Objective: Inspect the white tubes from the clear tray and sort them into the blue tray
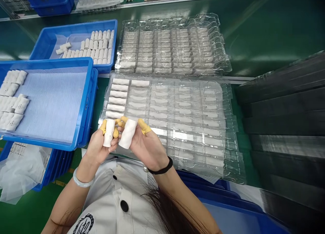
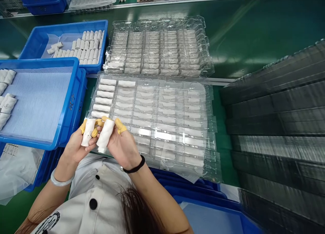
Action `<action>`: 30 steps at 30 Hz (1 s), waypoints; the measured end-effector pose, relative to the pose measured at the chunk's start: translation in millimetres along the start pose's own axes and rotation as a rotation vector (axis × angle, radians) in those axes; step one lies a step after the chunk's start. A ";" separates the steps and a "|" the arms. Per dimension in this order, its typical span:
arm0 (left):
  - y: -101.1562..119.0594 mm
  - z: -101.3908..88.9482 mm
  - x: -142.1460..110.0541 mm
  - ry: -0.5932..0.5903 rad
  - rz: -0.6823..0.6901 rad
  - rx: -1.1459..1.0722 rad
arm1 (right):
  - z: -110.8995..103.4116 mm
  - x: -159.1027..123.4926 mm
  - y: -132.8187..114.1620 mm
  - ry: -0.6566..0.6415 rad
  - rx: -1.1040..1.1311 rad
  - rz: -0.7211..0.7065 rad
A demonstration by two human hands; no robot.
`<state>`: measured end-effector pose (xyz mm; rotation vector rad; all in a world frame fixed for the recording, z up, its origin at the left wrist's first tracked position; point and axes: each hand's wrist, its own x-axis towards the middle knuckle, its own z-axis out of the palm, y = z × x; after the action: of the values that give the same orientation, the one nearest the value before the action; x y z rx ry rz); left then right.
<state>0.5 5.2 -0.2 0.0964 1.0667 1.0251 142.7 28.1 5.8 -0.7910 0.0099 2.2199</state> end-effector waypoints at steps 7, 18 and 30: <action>-0.3 9.1 15.2 0.082 0.120 0.120 | -17.2 6.9 -6.9 -0.012 0.038 -0.074; 17.3 55.4 89.9 0.130 0.762 0.956 | -49.2 -1.8 -42.2 0.113 -0.218 -0.150; 6.0 83.8 156.9 0.017 0.917 1.639 | -49.2 -11.6 -96.2 0.151 -0.592 -0.259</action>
<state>74.6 155.9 -59.2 2.0313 1.6719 0.6224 239.4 76.5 -5.5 -1.1972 -0.6646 1.9194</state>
